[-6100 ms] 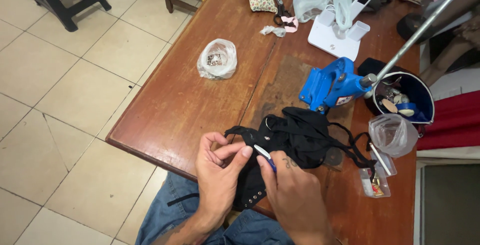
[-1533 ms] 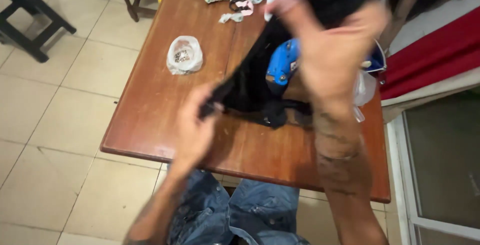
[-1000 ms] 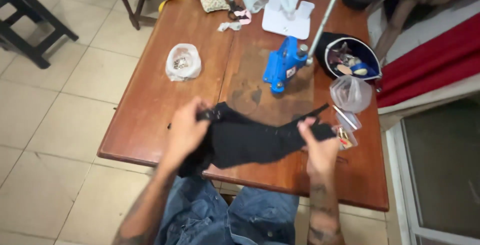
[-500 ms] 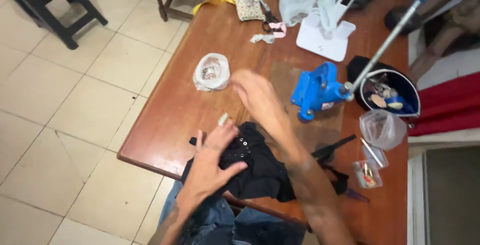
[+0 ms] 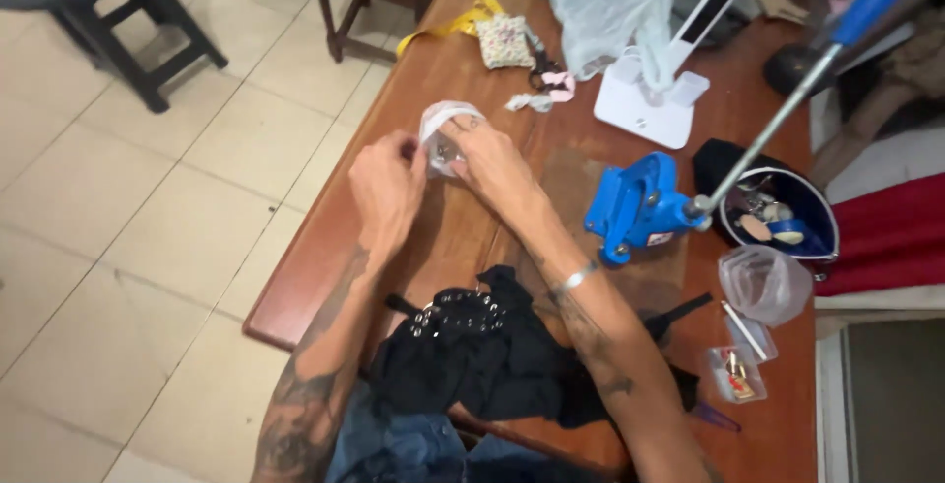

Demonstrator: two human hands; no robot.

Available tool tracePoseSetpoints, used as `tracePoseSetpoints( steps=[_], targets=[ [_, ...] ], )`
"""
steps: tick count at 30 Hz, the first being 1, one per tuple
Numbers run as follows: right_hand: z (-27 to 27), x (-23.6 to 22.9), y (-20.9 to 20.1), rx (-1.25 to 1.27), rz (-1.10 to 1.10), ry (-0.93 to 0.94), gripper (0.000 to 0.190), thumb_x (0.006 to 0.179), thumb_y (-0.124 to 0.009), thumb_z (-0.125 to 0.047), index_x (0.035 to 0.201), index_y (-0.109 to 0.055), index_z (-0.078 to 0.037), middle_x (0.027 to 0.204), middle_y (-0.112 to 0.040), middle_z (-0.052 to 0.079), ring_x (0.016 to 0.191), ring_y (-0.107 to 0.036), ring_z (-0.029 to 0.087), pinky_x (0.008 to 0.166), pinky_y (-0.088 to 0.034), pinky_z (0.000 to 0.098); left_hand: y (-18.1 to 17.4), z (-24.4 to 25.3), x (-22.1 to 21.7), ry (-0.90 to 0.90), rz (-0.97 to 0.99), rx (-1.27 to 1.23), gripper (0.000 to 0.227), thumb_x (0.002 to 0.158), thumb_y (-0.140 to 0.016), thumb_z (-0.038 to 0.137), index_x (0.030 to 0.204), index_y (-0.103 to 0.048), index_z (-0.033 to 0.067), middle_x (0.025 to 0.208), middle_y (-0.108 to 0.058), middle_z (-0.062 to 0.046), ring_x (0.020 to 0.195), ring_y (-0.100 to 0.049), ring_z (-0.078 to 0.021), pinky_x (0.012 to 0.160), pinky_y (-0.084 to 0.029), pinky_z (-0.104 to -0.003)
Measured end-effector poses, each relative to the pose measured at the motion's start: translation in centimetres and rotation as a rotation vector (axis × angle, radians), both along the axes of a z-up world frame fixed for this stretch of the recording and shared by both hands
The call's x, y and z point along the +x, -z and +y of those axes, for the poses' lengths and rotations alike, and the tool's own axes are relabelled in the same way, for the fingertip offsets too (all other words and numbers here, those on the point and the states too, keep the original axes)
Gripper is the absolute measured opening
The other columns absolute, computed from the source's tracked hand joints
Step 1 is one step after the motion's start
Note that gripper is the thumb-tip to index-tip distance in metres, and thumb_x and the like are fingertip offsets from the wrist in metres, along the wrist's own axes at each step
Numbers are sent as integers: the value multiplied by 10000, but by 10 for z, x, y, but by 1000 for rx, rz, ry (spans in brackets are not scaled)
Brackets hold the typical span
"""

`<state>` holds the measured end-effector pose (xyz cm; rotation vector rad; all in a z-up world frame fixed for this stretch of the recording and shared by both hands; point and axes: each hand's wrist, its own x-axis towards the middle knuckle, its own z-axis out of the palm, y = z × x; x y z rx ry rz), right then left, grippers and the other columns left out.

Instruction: The person uses pliers to trim the edges of a black fabric bag. They then use a blue manual press to attach metal grommets along the edge of the bag, repeatedly placing the fabric in the press and pulling the lever to secure the hardware.

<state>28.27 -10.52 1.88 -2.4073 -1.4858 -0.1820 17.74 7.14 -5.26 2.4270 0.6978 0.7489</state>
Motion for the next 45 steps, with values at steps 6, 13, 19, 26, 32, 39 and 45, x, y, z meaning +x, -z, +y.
tracePoseSetpoints(
  steps=[6,13,19,26,32,39,45],
  targets=[
    [3,14,27,-14,-8,98,498,1107,-911,-230,1568,-723,-243,1595,-762,55,1586,-683,306,1346,-600,504,-7,-10,4,-62,119,-135,205,1011,-900,437,1076,-959,252,933,-905,-120,906,-911,-450,745,-739,-593],
    [19,30,86,-98,159,144,276,1140,-807,-237,1380,-867,-358,1474,-822,-78,1423,-800,242,1190,-719,449,-25,-40,-64,100,18,13,562,1020,-942,207,1545,-750,146,1365,-806,-140,1243,-807,-476,995,-702,-674],
    [27,37,91,-124,-163,-7,110,1114,-765,-140,1181,-837,-189,1164,-824,47,1176,-875,320,977,-753,469,-72,-113,-178,384,-221,-96,269,1128,-849,163,1394,-880,143,1310,-826,-138,1292,-755,-447,1113,-630,-578],
    [19,21,89,33,-140,223,212,1028,-752,-211,1158,-887,-311,1069,-909,48,944,-877,454,689,-685,671,-53,-152,-225,440,-407,-119,169,1116,-870,39,1281,-891,70,1359,-896,-95,1233,-841,-290,1204,-622,-462],
    [-10,-1,63,354,44,237,221,992,-866,-190,1167,-932,-309,1128,-953,20,972,-895,362,835,-649,530,-62,-146,-227,442,-396,-148,113,1122,-867,27,1227,-897,55,1299,-906,-106,1196,-831,-302,1180,-632,-445],
    [-147,-149,-7,817,500,442,168,1095,-938,-114,1256,-939,-63,1244,-953,72,1105,-894,134,1089,-765,310,-57,-148,-225,493,-353,-98,142,1126,-880,55,1264,-898,82,1335,-891,-64,1197,-808,-289,1171,-604,-443],
    [-244,-154,23,1023,452,1020,180,1064,-936,-96,1236,-947,-42,1139,-962,105,1041,-917,158,955,-764,296,-31,-170,-208,531,-240,-3,261,1135,-893,159,1394,-876,176,1477,-856,0,1377,-765,-312,1169,-533,-479]
  ],
)
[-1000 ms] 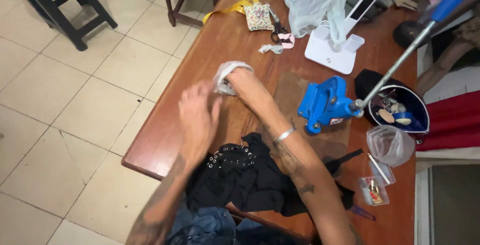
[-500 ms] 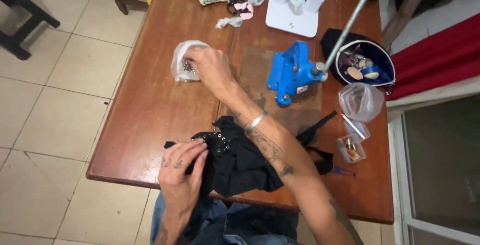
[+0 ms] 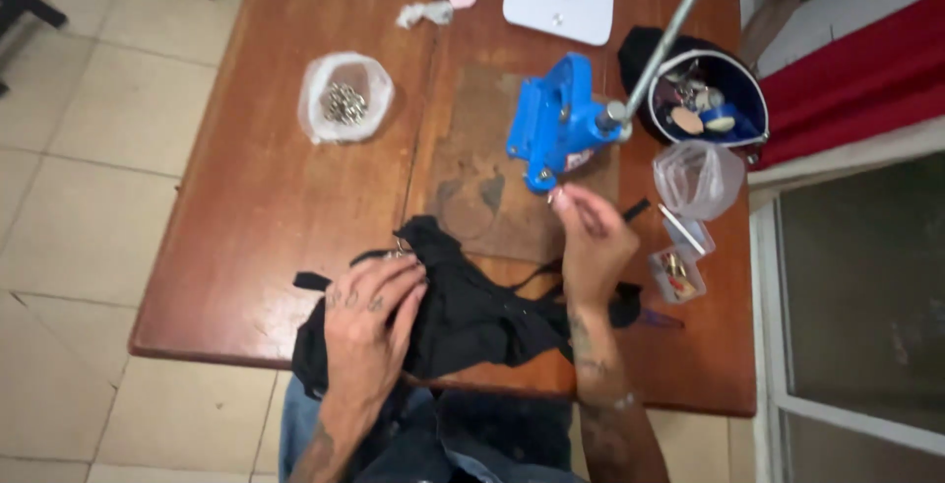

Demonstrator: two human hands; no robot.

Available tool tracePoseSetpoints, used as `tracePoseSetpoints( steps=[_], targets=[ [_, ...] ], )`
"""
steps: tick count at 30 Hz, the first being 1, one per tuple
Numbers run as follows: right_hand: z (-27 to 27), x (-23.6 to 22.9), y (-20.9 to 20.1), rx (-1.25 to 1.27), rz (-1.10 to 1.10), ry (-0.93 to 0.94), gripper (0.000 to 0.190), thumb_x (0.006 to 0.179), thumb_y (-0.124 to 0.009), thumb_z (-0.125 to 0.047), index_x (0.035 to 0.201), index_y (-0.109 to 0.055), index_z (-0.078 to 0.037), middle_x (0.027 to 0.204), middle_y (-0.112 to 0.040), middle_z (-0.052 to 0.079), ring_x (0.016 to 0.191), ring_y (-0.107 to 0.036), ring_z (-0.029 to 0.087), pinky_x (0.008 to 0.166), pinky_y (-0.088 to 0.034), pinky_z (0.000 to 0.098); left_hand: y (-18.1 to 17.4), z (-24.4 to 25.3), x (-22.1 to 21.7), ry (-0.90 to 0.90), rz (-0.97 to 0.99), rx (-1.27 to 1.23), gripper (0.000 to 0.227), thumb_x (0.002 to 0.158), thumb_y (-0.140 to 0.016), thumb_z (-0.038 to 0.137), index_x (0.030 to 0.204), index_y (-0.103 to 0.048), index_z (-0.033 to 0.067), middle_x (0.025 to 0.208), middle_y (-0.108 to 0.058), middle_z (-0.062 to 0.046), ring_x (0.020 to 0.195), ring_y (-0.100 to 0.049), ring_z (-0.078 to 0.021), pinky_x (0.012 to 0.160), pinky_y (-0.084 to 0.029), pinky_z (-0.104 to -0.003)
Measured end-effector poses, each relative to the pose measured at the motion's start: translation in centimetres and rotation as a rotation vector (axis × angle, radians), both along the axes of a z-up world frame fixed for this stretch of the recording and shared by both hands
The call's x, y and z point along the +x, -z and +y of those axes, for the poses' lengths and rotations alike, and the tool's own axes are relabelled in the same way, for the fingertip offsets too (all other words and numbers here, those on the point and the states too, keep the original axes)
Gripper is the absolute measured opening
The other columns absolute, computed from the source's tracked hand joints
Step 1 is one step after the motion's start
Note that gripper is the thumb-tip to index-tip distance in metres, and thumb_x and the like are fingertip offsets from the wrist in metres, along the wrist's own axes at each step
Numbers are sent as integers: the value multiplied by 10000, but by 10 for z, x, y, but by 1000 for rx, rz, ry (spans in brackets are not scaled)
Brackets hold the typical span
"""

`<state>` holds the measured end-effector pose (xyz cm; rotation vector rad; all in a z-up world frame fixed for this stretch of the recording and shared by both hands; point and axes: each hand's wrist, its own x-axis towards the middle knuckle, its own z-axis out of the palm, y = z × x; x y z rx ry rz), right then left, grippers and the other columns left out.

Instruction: The person uses pliers to trim the edges of a black fabric bag. They then use a blue manual press to attach metal grommets along the edge of the bag, repeatedly placing the fabric in the press and pulling the lever to secure the hardware.

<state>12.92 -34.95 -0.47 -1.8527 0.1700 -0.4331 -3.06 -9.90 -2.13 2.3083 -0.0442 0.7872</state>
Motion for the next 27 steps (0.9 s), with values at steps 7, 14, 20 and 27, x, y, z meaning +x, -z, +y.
tracePoseSetpoints(
  steps=[7,14,20,27],
  targets=[
    [-4,38,28,156,-158,-185,141,1038,-989,-46,1117,-897,27,1178,-844,97,1064,-787,140,931,-675,264,-13,5,4,14,-25,5,196,1159,-860,139,1354,-882,135,1467,-852,-42,1324,-770,-334,1215,-564,-493],
    [-4,39,32,292,-145,-199,99,1065,-944,-29,1134,-885,12,1131,-843,51,1106,-784,129,1037,-684,296,-20,6,-6,-19,-25,-101,181,1154,-851,95,1328,-903,94,1406,-888,-64,1265,-818,-288,1233,-600,-465],
    [2,-7,24,177,-129,-40,195,1048,-988,-76,1229,-935,-25,1233,-894,140,1142,-831,190,1057,-697,386,-30,-60,60,91,136,-667,340,1104,-912,192,1440,-914,137,1308,-957,-184,1113,-932,-397,884,-730,-466],
    [3,-34,16,-51,-259,-75,181,990,-1028,-10,1146,-976,-85,1155,-943,117,1231,-900,288,1106,-683,406,-29,-105,101,211,368,-1013,196,1027,-983,135,1220,-1002,107,987,-983,-149,860,-959,-207,694,-743,-276]
  ],
)
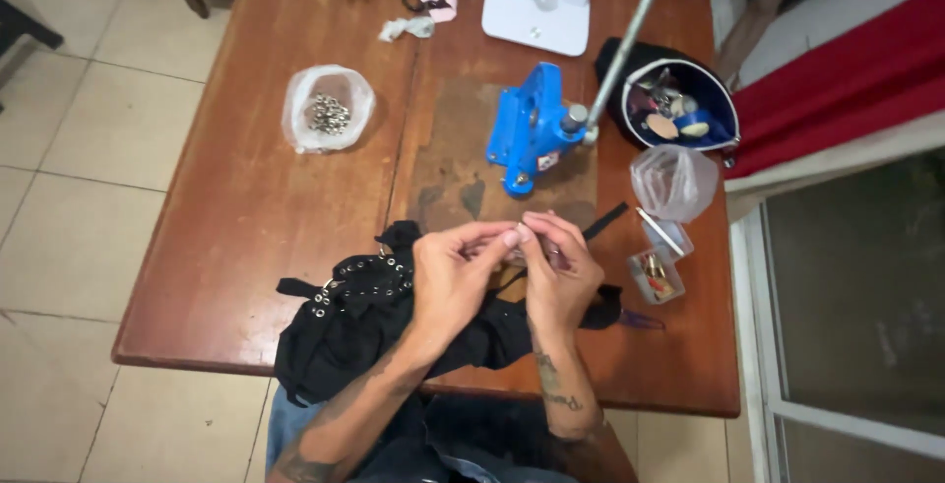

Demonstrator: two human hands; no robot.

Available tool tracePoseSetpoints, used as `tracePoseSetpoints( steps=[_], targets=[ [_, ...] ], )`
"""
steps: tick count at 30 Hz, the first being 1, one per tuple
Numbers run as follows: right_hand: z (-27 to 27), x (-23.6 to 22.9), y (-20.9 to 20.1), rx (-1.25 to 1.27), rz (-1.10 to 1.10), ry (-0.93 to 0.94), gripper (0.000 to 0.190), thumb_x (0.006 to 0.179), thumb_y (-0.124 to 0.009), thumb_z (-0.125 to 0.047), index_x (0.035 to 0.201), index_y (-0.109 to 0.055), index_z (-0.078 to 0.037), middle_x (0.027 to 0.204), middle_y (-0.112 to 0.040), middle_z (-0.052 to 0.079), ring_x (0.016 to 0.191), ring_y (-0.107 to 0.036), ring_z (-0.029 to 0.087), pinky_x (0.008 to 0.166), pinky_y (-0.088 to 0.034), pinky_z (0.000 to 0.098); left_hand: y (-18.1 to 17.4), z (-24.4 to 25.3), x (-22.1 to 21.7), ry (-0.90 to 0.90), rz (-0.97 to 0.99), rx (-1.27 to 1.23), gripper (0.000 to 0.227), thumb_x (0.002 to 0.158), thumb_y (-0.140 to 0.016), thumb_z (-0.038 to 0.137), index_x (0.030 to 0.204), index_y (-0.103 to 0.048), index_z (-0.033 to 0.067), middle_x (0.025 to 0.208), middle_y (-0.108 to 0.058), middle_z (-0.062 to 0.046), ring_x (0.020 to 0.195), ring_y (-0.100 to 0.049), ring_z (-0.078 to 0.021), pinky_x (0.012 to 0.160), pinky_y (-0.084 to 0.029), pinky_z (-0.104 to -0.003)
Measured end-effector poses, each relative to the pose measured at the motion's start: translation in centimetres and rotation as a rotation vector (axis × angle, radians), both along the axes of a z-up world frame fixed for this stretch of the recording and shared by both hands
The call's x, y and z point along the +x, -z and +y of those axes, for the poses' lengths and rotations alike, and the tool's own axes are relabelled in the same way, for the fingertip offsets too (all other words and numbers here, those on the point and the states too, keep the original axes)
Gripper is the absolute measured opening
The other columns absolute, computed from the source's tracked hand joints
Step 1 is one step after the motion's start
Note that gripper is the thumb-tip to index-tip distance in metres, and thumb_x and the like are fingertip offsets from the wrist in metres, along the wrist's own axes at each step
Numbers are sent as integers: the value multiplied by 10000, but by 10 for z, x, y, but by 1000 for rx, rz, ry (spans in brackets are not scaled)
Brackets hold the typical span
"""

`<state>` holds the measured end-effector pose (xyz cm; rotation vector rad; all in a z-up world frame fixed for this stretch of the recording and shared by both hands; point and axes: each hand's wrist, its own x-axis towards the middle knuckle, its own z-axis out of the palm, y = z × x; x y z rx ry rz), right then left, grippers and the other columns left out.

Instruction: The person uses pliers to trim the edges of a black fabric bag. They then use a blue manual press to attach metal grommets along the edge of the bag, repeatedly placing the fabric in the press and pulling the lever to secure the hardware.

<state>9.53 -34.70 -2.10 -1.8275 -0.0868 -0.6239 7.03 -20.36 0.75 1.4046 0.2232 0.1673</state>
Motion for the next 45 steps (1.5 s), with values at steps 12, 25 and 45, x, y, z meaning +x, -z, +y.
tracePoseSetpoints(
  steps=[12,25,45],
  targets=[
    [-5,79,43,86,44,-22,145,1038,-1051,-122,1145,-967,-72,1180,-895,94,1101,-797,141,984,-646,332,42,239,110,-337,-167,1583,129,1197,-864,331,1219,-982,377,1208,-696,14,1183,-645,-273,998,-492,-429],
    [-18,23,-7,-49,-29,-77,296,1056,-1012,-6,1324,-892,35,1277,-829,205,1131,-859,292,1095,-709,422,51,263,101,-212,-211,1570,251,1263,-732,257,1357,-929,380,1058,-767,-15,1159,-701,-287,1194,-399,-524],
    [-26,1,-62,29,593,-771,125,1190,-777,-101,1281,-841,-45,1085,-892,44,1009,-753,75,979,-697,343,-73,130,-36,393,-281,459,123,1101,-847,235,1119,-796,125,1322,-921,-126,1301,-824,-435,1127,-583,-603]
  ],
)
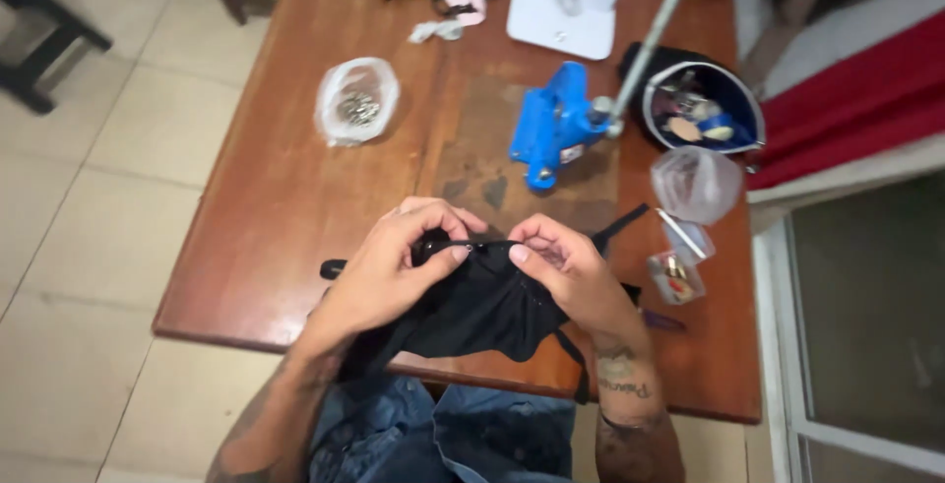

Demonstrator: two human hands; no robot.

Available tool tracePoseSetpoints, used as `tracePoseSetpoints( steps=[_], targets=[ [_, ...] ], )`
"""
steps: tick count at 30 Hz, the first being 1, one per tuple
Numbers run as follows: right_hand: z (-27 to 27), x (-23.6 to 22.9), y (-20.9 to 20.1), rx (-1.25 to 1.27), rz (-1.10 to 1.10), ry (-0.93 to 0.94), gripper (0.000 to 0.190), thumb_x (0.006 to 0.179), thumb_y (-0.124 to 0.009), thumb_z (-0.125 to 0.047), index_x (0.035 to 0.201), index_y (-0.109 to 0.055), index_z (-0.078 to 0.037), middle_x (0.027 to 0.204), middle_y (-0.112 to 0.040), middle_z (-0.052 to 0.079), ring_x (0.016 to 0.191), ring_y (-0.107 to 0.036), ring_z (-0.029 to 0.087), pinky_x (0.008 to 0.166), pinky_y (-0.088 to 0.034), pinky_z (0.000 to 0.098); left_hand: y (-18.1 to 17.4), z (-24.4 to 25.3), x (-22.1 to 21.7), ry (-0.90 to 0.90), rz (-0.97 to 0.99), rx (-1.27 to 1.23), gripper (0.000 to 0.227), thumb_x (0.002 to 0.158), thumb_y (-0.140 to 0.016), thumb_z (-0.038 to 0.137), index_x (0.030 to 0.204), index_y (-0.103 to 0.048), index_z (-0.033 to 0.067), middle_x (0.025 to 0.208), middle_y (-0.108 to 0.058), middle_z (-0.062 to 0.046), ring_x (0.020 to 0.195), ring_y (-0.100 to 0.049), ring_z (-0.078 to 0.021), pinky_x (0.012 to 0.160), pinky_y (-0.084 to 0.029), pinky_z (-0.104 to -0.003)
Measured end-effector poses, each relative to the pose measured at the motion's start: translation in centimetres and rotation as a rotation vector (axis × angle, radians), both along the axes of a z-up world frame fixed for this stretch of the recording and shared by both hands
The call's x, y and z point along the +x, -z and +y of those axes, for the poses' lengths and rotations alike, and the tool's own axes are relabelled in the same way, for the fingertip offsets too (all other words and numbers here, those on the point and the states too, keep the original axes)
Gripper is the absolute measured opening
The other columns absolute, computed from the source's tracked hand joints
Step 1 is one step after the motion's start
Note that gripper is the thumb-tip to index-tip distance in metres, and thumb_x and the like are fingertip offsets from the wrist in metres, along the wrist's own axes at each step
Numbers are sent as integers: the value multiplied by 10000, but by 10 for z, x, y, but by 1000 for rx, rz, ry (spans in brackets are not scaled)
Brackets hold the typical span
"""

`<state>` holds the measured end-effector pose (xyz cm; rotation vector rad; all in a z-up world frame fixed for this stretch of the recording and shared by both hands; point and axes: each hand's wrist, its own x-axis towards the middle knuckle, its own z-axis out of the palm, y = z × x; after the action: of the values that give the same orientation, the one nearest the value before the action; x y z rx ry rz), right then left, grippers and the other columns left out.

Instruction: The person uses pliers to trim the edges of a black fabric bag. They then use a blue manual press to attach metal grommets along the edge of the bag, repeatedly placing the fabric in the press and pulling the lever to secure the hardware.

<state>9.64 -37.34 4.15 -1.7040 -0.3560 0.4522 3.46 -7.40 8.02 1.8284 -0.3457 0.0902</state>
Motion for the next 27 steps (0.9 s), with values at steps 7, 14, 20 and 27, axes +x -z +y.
tracePoseSetpoints(
  steps=[7,14,20,27],
  targets=[
    [-7,3,2,145,90,193,180,1182,-767,-183,1321,-802,-75,1003,-816,20,848,-647,55,747,-534,200,10,-46,55,104,317,-306,174,1095,-804,151,1256,-846,98,904,-807,19,896,-681,-110,849,-569,-285],
    [-9,3,16,147,220,336,183,1174,-780,-196,1312,-827,-84,984,-789,-41,793,-589,-14,612,-409,115,103,-55,73,110,603,-523,193,1120,-760,250,1182,-849,91,933,-720,-17,805,-691,-134,625,-636,-329],
    [-5,0,10,150,136,247,176,1175,-811,-167,1280,-876,-42,989,-822,26,883,-660,61,772,-584,204,28,-54,52,40,491,-376,232,1046,-944,287,1091,-914,62,836,-768,-17,819,-692,-114,719,-576,-251],
    [-57,-10,-12,-12,-140,235,297,1085,-908,-220,1317,-905,-33,943,-831,72,914,-682,119,835,-626,327,-31,-31,35,77,295,-284,241,1202,-780,311,1155,-848,85,838,-724,-28,834,-707,-131,728,-610,-278]
  ],
)
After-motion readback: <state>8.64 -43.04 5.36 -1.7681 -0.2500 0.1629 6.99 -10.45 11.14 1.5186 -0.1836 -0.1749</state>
